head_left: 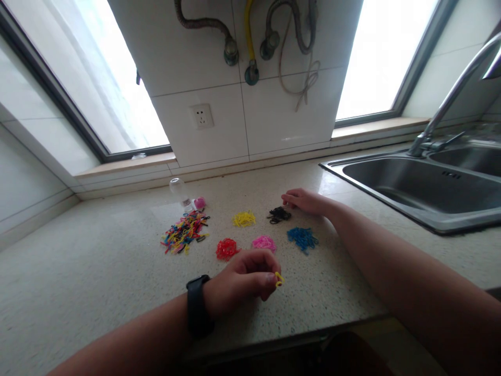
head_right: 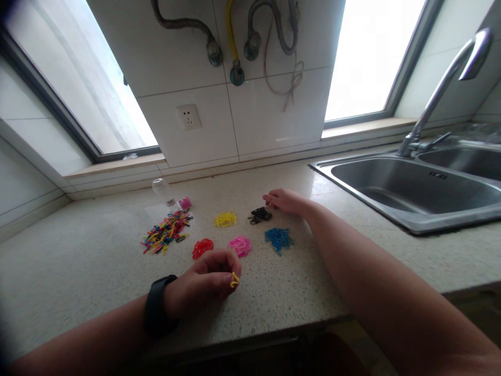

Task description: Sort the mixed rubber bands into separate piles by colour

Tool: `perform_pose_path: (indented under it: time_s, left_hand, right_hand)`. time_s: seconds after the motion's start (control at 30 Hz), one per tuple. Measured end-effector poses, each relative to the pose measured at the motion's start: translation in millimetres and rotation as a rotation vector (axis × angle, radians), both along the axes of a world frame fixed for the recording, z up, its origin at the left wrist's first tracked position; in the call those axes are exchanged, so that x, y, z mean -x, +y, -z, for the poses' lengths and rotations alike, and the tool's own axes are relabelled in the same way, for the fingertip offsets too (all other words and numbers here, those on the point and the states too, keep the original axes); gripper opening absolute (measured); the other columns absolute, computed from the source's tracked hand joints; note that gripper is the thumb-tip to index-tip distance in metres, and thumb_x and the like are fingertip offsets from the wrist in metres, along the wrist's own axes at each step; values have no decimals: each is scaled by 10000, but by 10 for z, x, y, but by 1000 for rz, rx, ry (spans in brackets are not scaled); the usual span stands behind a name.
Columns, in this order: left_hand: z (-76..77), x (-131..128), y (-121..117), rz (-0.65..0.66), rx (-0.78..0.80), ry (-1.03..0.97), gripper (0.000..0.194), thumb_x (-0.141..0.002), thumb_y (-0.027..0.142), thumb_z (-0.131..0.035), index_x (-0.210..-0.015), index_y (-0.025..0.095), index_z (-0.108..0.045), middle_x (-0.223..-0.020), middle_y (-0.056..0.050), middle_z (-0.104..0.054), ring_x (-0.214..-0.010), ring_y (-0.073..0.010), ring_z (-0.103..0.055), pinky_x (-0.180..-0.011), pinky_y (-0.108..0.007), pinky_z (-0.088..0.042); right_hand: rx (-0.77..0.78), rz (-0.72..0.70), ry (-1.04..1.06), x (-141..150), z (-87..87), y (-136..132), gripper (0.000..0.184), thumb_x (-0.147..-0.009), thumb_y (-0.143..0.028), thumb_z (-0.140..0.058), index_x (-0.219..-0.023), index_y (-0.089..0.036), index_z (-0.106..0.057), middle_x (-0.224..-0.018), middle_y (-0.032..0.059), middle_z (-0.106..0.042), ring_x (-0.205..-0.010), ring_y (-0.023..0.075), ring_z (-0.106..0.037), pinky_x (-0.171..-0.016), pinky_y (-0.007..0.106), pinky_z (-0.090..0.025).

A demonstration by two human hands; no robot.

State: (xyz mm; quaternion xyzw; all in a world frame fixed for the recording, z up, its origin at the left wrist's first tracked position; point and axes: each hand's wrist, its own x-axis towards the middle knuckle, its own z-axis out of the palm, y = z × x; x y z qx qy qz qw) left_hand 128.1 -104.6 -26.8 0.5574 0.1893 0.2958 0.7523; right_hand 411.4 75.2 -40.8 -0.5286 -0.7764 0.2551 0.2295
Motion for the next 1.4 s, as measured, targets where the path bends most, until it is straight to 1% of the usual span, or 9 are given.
perform_pose_path:
  time_s: [0.13, 0.27, 0.47, 0.77, 1.03, 1.17, 1.3, 1.4]
  left_hand:
    - [14, 1, 8, 8, -5, -18, 218, -821, 314, -736, -830, 130, -618, -680, 10, -536, -536, -58, -445, -509, -195, -306]
    - [17, 3, 7, 9, -7, 1, 221, -823, 321, -730, -836, 131, -618, -668, 12, -531, -532, -59, -442, -501, -193, -290]
    - [-5, -6, -9, -12, -3, -7, 231, -803, 325, -742, -824, 131, -618, -667, 13, -534, -533, -58, -442, -502, -190, -297]
    - [4, -6, 1, 10, -7, -15, 205, -811, 301, -732, -828, 131, -620, -677, 12, -532, -539, -58, -449, -515, -190, -323]
    - [-10, -6, -8, -8, -9, 27, 248, -798, 348, -741, -822, 134, -618, -660, 12, -530, -533, -63, -443, -508, -198, -306]
    - [-16, -7, -10, -18, -5, 9, 232, -806, 331, -733, -826, 134, -612, -663, 13, -532, -527, -57, -441, -499, -197, -282]
    - [-74, 15, 12, -59, -31, -36, 179, -845, 295, -698, -842, 145, -599, -635, 30, -506, -509, -53, -416, -480, -201, -253]
    - [-153, 48, 73, -146, -51, -77, 174, -854, 290, -691, -831, 152, -588, -608, 46, -471, -508, -50, -383, -487, -202, -241]
  right_hand:
    - [22, 7, 20, -4, 13, 15, 544, -930, -636, -416, -874, -178, -705, -736, 58, -666, -621, 154, -558, -601, 283, -417]
    - [31, 13, 38, 8, 2, -2, 553, -923, -645, -424, -868, -172, -704, -729, 58, -656, -615, 151, -545, -593, 280, -408]
    - [26, 13, 41, 2, 22, 23, 528, -928, -615, -432, -892, -162, -701, -729, 57, -650, -610, 150, -534, -589, 283, -391]
    - [54, 4, 96, -6, 38, 43, 513, -959, -585, -384, -906, -169, -680, -714, 51, -628, -600, 148, -515, -585, 282, -390]
    - [68, 8, 106, 1, 38, 35, 529, -943, -609, -399, -898, -163, -680, -703, 41, -612, -588, 141, -492, -575, 280, -373]
    - [81, 7, 117, 12, 19, 18, 522, -941, -602, -403, -893, -161, -675, -697, 40, -606, -580, 141, -484, -579, 284, -372]
    - [94, 12, 146, 22, 5, 8, 510, -950, -576, -382, -863, -163, -668, -680, 40, -597, -576, 143, -481, -585, 286, -375]
    - [93, 2, 165, 13, 17, 23, 494, -954, -554, -376, -850, -168, -666, -676, 40, -595, -571, 143, -482, -578, 285, -370]
